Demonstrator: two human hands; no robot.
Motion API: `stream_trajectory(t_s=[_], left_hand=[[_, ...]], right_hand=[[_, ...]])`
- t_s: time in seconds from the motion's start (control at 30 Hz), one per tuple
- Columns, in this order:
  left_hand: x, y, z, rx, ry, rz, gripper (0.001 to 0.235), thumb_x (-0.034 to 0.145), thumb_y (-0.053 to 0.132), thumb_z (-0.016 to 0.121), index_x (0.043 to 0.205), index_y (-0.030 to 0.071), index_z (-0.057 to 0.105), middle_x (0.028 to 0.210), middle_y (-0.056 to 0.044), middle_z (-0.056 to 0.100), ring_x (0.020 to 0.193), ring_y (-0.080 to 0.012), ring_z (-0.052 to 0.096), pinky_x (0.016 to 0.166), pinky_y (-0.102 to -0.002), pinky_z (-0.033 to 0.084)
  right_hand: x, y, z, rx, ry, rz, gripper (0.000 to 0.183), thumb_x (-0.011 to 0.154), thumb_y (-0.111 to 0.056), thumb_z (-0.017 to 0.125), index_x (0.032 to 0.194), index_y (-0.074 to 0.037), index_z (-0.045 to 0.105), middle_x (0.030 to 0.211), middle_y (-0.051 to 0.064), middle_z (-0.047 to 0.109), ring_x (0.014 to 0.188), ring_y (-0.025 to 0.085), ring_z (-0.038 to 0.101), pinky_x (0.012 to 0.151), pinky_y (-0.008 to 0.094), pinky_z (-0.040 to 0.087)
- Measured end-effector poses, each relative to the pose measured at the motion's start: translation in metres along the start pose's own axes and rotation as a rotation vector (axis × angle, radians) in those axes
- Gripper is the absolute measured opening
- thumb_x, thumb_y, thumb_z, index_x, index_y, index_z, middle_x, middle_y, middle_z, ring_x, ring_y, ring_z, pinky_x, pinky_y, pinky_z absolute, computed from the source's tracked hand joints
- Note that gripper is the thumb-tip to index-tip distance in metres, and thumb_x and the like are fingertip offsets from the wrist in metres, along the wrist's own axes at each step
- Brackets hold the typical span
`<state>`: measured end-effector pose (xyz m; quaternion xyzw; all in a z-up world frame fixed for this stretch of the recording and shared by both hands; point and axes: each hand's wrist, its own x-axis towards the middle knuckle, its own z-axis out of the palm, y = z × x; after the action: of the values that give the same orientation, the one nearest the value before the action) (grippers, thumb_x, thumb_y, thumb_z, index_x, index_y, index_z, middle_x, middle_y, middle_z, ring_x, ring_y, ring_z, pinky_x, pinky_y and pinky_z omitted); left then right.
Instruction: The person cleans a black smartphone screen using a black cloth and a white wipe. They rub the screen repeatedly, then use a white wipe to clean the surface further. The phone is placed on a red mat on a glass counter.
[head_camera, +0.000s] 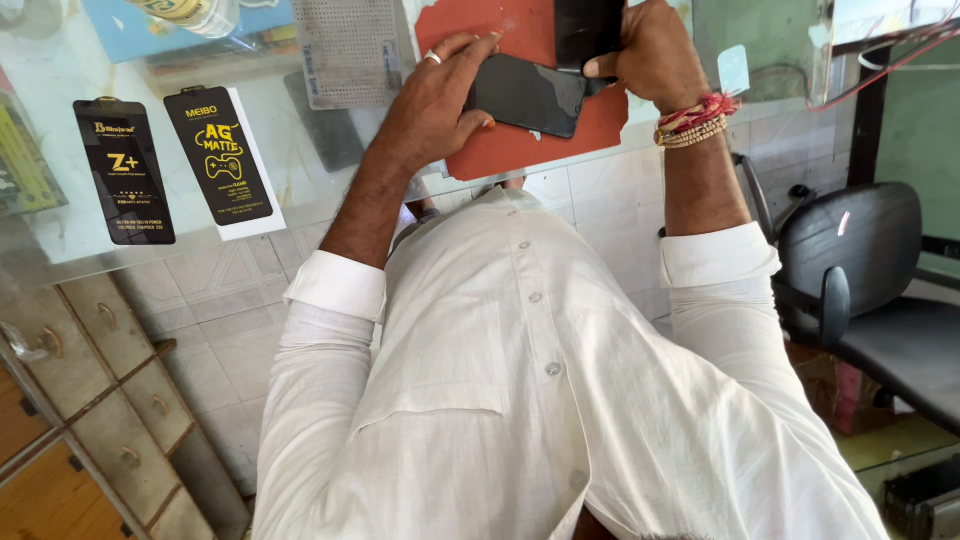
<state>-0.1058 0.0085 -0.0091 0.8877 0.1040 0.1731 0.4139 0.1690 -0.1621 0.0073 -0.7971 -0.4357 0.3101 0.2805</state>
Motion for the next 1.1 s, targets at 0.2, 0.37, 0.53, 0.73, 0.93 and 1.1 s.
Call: stream_trajectory(t_s=[0.2,0.37,0.53,0.73,0.93,1.1], left_hand=[[0.0,0.001,0.002,-0.015,-0.002,-0.061,0.091,0.075,0.013,0.093,0.152,0.005,0.045,0.142,-0.016,0.058,0.129,-0.0354,0.058,0.108,-0.045,0.05],[0.001,0.0,0.002,-0.035,-0.001,-0.056,0.087,0.075,0.012,0.093,0.149,0.005,0.047,0.143,-0.016,0.057,0.13,-0.0357,0.057,0.109,-0.045,0.05],[-0.001,0.0,0.002,-0.029,0.002,-0.077,0.084,0.076,0.012,0.093,0.148,0.006,0.049,0.144,-0.016,0.056,0.13,-0.0363,0.056,0.11,-0.046,0.048],[0.003,0.0,0.004,-0.047,-0.018,-0.109,0.084,0.074,0.013,0.092,0.146,0.006,0.049,0.143,-0.016,0.056,0.131,-0.0355,0.057,0.11,-0.045,0.048],[-0.001,0.004,0.002,-0.038,-0.01,-0.102,0.082,0.075,0.013,0.092,0.145,0.006,0.05,0.142,-0.017,0.057,0.13,-0.0368,0.057,0.109,-0.046,0.049],[-0.001,0.005,0.003,-0.006,0.02,-0.084,0.08,0.076,0.012,0.093,0.144,0.004,0.051,0.143,-0.02,0.056,0.127,-0.0391,0.058,0.106,-0.048,0.05]], right_hand=[[0.022,-0.006,0.003,-0.02,-0.071,-0.02,0.018,0.078,0.0,0.09,0.089,0.002,0.076,0.078,0.013,0.074,0.065,0.016,0.069,0.058,0.031,0.053],[0.033,-0.015,0.003,-0.165,-0.084,-0.095,0.021,0.076,-0.003,0.093,0.089,0.003,0.076,0.074,0.015,0.072,0.062,0.02,0.067,0.056,0.034,0.049],[0.041,-0.019,0.007,-0.162,-0.125,-0.135,0.022,0.076,-0.003,0.091,0.091,0.003,0.076,0.078,0.015,0.073,0.065,0.018,0.069,0.058,0.031,0.052],[0.051,-0.019,0.007,-0.212,-0.161,-0.164,0.023,0.077,-0.004,0.092,0.093,0.003,0.076,0.077,0.016,0.072,0.065,0.021,0.068,0.058,0.034,0.05],[0.05,-0.023,0.006,-0.182,-0.18,-0.167,0.02,0.081,-0.008,0.091,0.09,0.001,0.076,0.077,0.013,0.073,0.064,0.017,0.067,0.057,0.033,0.05],[0.015,-0.013,-0.006,-0.049,-0.082,-0.019,0.014,0.085,-0.004,0.089,0.091,0.002,0.078,0.075,0.012,0.07,0.061,0.013,0.063,0.053,0.03,0.047]])
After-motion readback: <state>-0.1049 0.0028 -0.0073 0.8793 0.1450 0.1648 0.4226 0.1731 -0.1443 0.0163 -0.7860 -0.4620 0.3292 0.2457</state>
